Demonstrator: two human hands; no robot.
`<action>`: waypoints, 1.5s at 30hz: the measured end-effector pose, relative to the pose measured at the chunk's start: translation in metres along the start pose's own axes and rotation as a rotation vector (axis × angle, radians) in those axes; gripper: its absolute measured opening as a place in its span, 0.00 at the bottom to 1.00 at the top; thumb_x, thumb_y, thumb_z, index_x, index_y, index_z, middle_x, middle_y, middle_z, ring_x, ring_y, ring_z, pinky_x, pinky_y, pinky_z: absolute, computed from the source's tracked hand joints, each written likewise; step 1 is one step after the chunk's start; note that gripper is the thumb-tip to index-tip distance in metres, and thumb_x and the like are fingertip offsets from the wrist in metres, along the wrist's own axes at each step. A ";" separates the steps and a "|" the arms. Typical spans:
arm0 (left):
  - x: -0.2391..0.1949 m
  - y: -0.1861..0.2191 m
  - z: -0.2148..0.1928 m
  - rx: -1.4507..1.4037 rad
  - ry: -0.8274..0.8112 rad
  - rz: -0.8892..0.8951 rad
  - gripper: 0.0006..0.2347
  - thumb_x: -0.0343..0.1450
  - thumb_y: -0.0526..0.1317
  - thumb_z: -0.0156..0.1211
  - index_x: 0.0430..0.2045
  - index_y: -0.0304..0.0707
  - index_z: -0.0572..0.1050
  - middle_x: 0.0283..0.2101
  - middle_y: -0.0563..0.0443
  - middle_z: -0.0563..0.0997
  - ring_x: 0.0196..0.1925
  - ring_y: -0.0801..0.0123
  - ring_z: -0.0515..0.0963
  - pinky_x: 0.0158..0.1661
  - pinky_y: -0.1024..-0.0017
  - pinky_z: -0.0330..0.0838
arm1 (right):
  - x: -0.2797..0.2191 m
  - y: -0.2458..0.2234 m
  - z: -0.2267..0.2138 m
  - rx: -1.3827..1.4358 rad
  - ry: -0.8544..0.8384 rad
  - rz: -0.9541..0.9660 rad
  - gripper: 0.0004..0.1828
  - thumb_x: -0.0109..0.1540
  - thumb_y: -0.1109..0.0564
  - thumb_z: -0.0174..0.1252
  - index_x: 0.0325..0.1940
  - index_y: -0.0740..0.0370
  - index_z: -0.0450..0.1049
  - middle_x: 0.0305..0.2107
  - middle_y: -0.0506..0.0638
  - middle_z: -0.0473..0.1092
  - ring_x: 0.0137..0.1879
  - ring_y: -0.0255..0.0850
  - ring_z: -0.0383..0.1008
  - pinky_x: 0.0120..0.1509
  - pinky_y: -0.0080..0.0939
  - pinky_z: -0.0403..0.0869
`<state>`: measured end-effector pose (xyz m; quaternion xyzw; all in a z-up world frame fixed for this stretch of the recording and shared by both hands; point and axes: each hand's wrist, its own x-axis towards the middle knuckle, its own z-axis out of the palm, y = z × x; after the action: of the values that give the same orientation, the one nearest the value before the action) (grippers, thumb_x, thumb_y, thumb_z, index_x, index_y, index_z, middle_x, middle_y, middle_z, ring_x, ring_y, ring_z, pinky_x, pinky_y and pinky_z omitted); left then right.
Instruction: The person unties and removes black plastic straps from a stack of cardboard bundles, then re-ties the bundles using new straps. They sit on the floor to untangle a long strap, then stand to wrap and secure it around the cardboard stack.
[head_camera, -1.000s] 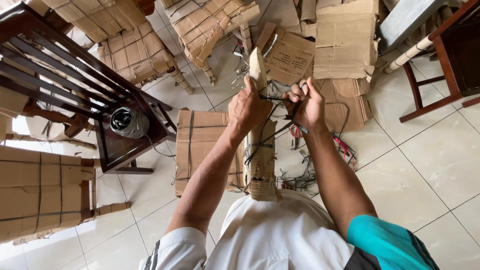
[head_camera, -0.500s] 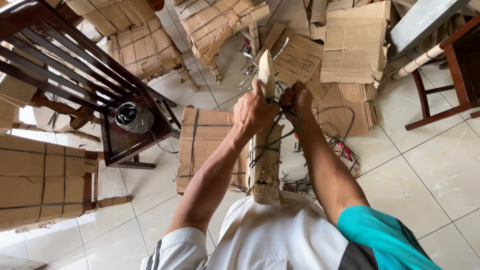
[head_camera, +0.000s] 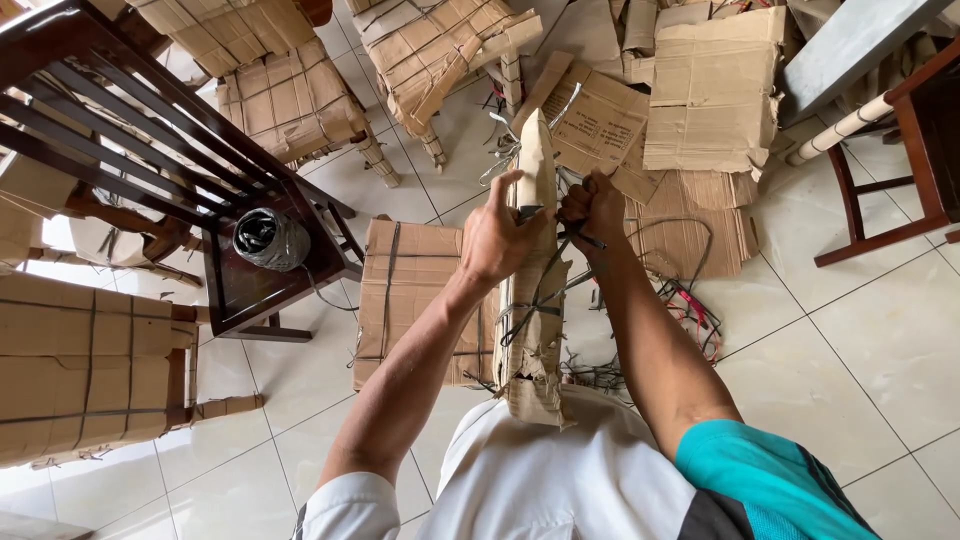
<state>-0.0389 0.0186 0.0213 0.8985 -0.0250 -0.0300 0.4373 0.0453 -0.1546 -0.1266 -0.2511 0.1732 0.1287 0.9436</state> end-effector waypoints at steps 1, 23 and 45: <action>-0.004 0.001 -0.001 -0.028 0.013 0.009 0.25 0.68 0.49 0.62 0.59 0.47 0.64 0.20 0.44 0.78 0.30 0.42 0.83 0.37 0.48 0.74 | -0.001 0.000 0.000 0.008 -0.006 0.007 0.23 0.72 0.44 0.42 0.21 0.45 0.54 0.19 0.31 0.39 0.20 0.25 0.40 0.23 0.22 0.49; -0.002 -0.030 0.007 0.421 -0.043 0.174 0.10 0.75 0.53 0.49 0.37 0.52 0.64 0.25 0.41 0.80 0.35 0.39 0.85 0.40 0.45 0.79 | -0.011 -0.007 0.004 -0.077 -0.052 -0.017 0.25 0.72 0.44 0.41 0.20 0.44 0.51 0.18 0.33 0.38 0.20 0.26 0.39 0.24 0.24 0.51; -0.005 0.010 -0.046 -0.134 -0.357 0.163 0.10 0.76 0.41 0.56 0.33 0.35 0.82 0.29 0.35 0.83 0.36 0.46 0.85 0.47 0.50 0.78 | -0.027 0.005 -0.013 0.063 -0.113 -0.055 0.26 0.73 0.46 0.40 0.20 0.47 0.52 0.18 0.34 0.39 0.20 0.27 0.41 0.27 0.25 0.51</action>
<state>-0.0411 0.0490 0.0575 0.8429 -0.1727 -0.1547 0.4855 0.0160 -0.1618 -0.1287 -0.2184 0.1169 0.1111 0.9625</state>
